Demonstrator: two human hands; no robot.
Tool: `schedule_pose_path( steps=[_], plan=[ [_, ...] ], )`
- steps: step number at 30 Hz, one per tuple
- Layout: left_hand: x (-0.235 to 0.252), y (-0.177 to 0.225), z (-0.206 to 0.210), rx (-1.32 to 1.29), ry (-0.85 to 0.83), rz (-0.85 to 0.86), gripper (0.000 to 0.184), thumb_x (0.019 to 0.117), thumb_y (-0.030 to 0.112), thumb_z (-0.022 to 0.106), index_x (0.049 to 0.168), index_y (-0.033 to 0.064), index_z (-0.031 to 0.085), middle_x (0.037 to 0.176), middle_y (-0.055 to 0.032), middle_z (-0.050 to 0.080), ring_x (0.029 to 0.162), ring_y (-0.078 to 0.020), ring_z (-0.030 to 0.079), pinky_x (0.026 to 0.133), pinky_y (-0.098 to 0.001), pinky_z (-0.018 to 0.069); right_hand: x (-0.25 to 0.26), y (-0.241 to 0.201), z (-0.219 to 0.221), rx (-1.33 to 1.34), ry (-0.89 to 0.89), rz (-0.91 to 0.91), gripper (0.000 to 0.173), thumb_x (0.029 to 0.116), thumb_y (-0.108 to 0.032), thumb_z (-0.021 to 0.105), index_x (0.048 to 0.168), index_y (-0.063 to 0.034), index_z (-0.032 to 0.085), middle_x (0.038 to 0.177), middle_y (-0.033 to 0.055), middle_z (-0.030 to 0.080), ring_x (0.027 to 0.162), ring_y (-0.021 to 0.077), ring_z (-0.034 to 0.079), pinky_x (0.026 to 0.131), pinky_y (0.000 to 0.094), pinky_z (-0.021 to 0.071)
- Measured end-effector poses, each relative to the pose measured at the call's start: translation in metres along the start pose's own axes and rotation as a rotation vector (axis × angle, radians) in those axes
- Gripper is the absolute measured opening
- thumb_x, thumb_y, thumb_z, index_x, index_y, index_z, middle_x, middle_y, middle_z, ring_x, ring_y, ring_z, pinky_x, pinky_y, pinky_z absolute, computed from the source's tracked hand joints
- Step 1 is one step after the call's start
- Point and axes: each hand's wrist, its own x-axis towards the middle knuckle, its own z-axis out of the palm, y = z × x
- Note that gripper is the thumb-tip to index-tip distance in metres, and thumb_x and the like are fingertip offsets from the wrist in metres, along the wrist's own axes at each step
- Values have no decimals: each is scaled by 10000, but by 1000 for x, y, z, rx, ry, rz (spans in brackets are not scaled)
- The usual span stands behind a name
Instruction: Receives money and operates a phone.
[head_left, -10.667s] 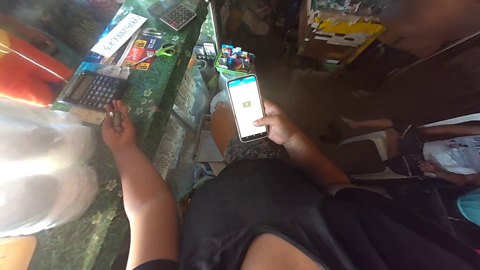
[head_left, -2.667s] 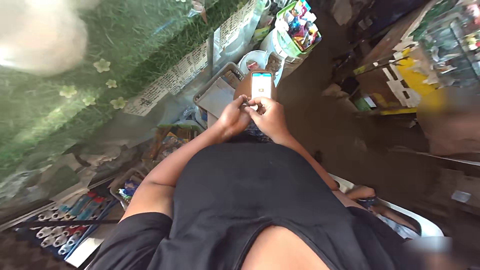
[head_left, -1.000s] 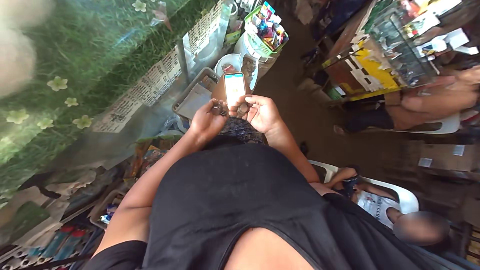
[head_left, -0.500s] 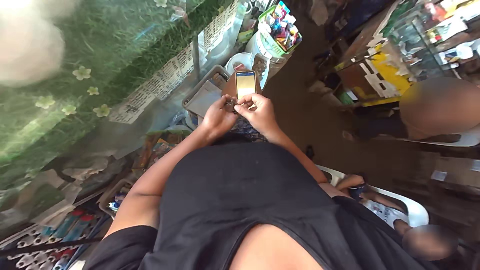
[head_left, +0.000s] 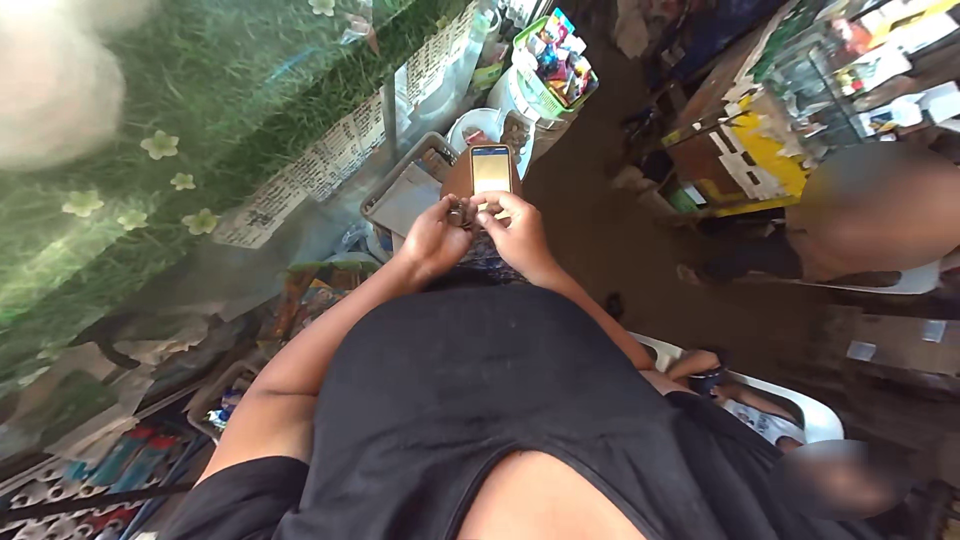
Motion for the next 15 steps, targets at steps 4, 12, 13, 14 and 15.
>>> schedule_pose_path(
  steps=[4,12,13,14,15],
  plan=[
    [-1,1,2,-62,128,9,182,1093,207,352,992,130,482,899,-58,576,845,-192,635,892,-388,552,10,10,-16,-458,33,212,448,981,8,488,1259,-238,739,1208,169,622,986,309,666,793,497,576],
    [-2,1,3,-72,132,22,162,1087,199,362,994,132,477,917,-64,581,860,-199,641,900,-397,553,26,39,-15,-680,-35,336,588,897,63,563,1283,-351,723,1369,182,561,948,343,698,749,536,595],
    [-2,1,3,-70,133,23,158,1087,197,364,999,130,476,921,-63,580,864,-200,642,904,-399,554,27,40,-13,-682,-51,332,597,895,67,556,1286,-353,722,1371,186,560,950,349,697,751,544,593],
    [-2,0,2,-67,129,24,155,1089,197,365,1004,130,475,926,-60,579,871,-199,639,909,-400,550,27,41,-11,-687,-67,329,604,896,68,545,1292,-353,718,1374,189,555,952,352,696,756,549,593],
    [-2,0,1,-63,130,24,151,1088,198,368,1006,132,475,927,-58,581,875,-198,641,911,-402,551,27,41,-9,-694,-80,331,602,906,66,532,1297,-353,716,1382,190,552,952,353,698,759,551,593]
  ],
)
